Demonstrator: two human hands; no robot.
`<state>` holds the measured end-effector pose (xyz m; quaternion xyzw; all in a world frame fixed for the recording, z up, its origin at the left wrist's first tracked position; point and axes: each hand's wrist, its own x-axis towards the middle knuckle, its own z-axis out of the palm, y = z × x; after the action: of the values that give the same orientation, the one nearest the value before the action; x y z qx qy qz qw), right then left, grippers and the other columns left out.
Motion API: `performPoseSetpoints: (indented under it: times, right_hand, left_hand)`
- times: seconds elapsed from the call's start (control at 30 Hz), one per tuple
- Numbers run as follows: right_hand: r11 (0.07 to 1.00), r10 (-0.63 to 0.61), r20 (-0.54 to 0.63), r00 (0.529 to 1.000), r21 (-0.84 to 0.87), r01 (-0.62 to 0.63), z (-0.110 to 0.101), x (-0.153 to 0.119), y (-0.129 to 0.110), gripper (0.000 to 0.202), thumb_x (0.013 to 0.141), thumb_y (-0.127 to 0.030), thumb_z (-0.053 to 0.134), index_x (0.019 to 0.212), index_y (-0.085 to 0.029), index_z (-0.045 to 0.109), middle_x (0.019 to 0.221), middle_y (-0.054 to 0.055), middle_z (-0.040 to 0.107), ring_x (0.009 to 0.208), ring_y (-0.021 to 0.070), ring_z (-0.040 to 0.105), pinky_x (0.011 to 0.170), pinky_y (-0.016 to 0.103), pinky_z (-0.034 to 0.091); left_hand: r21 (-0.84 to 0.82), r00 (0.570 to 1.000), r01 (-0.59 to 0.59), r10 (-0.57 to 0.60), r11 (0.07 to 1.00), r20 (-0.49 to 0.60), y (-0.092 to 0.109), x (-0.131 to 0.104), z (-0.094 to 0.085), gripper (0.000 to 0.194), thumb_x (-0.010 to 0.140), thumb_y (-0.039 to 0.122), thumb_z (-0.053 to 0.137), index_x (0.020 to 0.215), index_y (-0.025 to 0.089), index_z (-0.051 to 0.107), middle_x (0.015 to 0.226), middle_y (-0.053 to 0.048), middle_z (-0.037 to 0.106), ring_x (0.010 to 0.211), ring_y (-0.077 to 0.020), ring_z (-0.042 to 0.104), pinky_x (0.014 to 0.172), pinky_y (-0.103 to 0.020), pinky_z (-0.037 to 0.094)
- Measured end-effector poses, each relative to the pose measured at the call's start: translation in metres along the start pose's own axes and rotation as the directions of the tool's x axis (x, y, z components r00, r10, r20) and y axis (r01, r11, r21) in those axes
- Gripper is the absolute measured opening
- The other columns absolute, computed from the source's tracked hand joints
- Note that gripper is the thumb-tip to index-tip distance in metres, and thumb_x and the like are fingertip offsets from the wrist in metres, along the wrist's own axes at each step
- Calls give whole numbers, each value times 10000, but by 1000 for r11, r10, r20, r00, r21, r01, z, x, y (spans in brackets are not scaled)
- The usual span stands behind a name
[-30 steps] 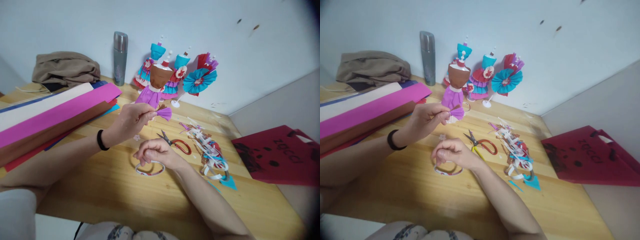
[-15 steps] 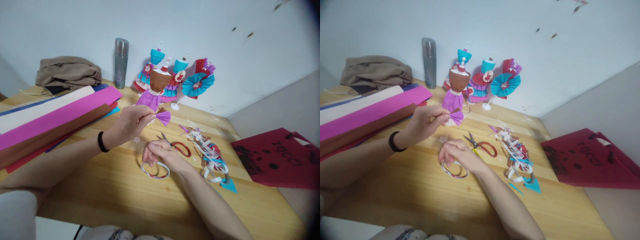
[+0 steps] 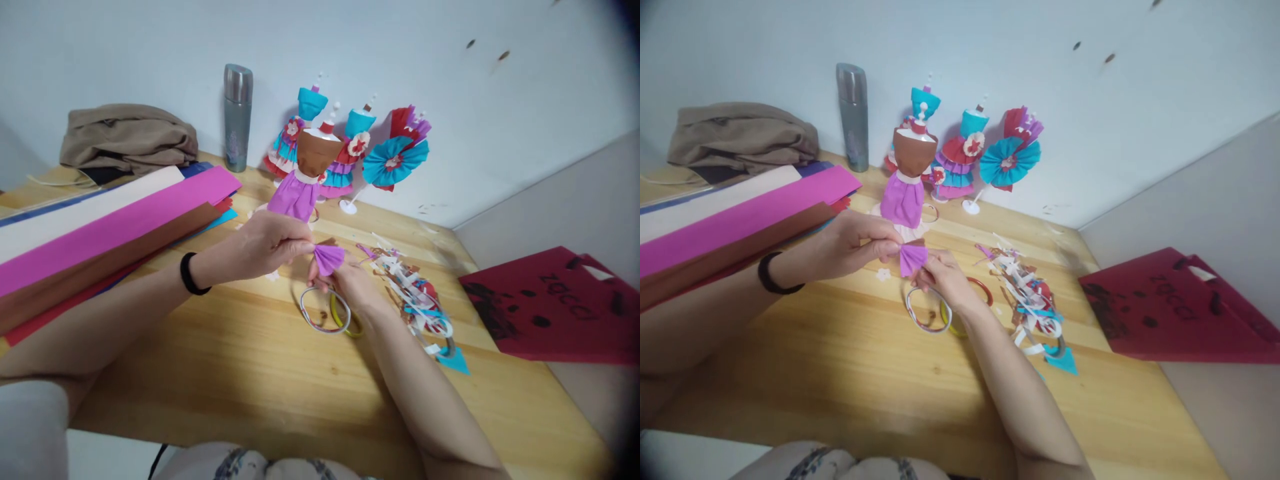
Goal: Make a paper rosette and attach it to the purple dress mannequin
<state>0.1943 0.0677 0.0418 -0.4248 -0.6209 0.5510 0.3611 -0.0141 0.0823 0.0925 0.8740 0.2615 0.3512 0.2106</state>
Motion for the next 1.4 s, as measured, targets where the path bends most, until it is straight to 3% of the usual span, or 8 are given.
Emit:
performPoseSetpoints:
  times: [0.13,0.27,0.43,0.7,0.9,1.07,1.23,1.4]
  right_hand:
    - [995,-29,-2,1000,-95,29,-4,2,-2,335,839,-399,525,566,-204,538,500,-31,462,468,111,405,492,264,309]
    - [959,-74,40,996,-271,82,-4,-1,-9,401,906,-447,445,593,-204,503,522,-35,435,496,110,381,512,258,305]
    - [767,-182,92,979,-609,200,-5,-8,-23,415,971,-395,351,664,-185,536,582,-10,497,549,117,431,577,262,310]
    - [367,-247,103,963,-910,192,4,-17,-31,430,1014,-340,302,707,-182,558,592,17,535,525,128,419,567,283,237]
    - [156,-267,31,963,-985,75,15,-19,-30,388,1007,-323,363,750,-183,618,627,62,619,540,159,472,563,315,171]
    - [270,-306,-48,951,-962,39,22,-22,-29,407,1003,-355,372,690,-198,579,577,45,582,487,138,419,549,317,160]
    - [610,-205,-69,976,-789,73,29,-27,-30,411,970,-355,376,597,-211,472,495,1,477,446,111,373,536,294,234]
    - [916,-115,-146,983,-398,48,27,-25,-32,445,939,-444,420,577,-206,521,501,-11,467,476,113,416,516,274,306]
  left_hand:
    - [18,972,-133,126,991,198,-4,0,2,286,955,236,479,722,155,624,642,10,607,614,-97,529,579,-217,355]
    - [78,926,-187,149,979,347,-9,0,5,297,967,248,437,746,166,618,689,-2,637,636,-113,529,594,-233,343]
    - [246,890,-253,126,936,439,-16,-2,9,354,993,276,408,721,164,606,671,-10,615,626,-130,513,568,-264,290]
    - [397,886,-213,5,893,465,-17,-6,18,259,979,217,454,853,162,674,742,-32,676,655,-150,573,575,-273,299]
    - [525,929,-61,-144,849,341,-12,-8,24,215,932,158,501,821,152,686,721,-59,689,628,-177,597,549,-281,293]
    - [597,958,34,-196,802,208,-8,-8,26,238,944,182,469,809,141,660,698,-72,669,598,-177,582,524,-299,277]
    - [570,961,158,-258,806,99,-7,-5,29,316,978,180,403,766,136,633,700,-72,662,651,-179,576,571,-291,325]
    - [437,975,199,-221,877,0,-12,-1,30,345,978,208,452,683,147,620,622,-15,607,602,-139,513,602,-275,324]
